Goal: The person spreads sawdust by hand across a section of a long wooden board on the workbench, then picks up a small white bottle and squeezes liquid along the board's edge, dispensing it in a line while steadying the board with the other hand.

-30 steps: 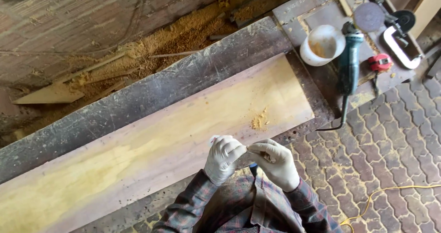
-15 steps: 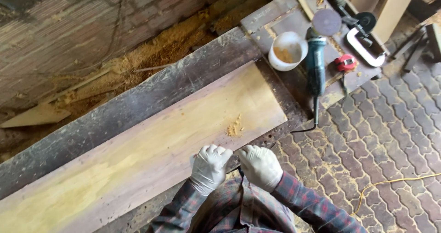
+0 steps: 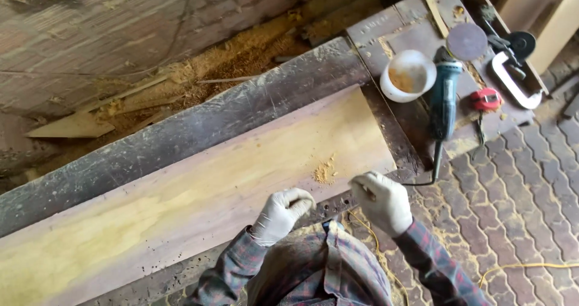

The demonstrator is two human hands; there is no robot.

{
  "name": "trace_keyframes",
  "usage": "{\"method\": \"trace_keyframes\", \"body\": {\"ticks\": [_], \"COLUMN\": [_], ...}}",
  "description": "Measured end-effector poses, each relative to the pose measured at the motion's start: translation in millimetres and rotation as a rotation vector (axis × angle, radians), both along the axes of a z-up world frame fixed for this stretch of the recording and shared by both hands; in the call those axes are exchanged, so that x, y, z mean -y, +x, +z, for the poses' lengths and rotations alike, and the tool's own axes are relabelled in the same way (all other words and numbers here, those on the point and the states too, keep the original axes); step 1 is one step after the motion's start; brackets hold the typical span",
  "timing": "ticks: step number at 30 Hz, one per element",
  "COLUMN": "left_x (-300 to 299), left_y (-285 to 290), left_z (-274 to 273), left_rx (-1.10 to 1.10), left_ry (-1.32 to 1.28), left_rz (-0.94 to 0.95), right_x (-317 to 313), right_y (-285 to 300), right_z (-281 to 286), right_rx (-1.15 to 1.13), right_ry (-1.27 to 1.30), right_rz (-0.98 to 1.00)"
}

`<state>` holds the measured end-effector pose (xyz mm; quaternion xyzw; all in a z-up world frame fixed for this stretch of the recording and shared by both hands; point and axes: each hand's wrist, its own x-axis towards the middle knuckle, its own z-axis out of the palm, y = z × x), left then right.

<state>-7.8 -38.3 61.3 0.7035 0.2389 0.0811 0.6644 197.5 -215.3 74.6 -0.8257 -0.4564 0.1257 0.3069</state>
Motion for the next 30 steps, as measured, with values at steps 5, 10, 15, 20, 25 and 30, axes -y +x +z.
{"method": "trace_keyframes", "body": {"ticks": [5,10,15,20,25,30], "left_x": [-3,-5,0,-11,-37,-37], "left_y": [-2,5,5,7,5,-4], "left_z": [2,7,9,38,33,-25], "left_rx": [-0.012,-0.007,0.023,0.296,0.416,0.234], "left_ry": [-0.358,-0.399,0.314,1.192,1.342,0.572], "left_rz": [-0.114,-0.161,-0.134,-0.227,-0.169,0.03], "right_x": [-16,-27,-10,-5,37,42], "right_y": [-20,-35,-44,-60,-48,-22], "right_z": [38,46,6,-24,1,28], "right_rx": [0.085,0.408,0.211,-1.234,-1.712,-1.102], "right_ry": [0.185,0.02,0.051,0.036,0.27,0.473], "right_rz": [0.227,0.476,0.445,-0.21,-0.43,-0.267]}}
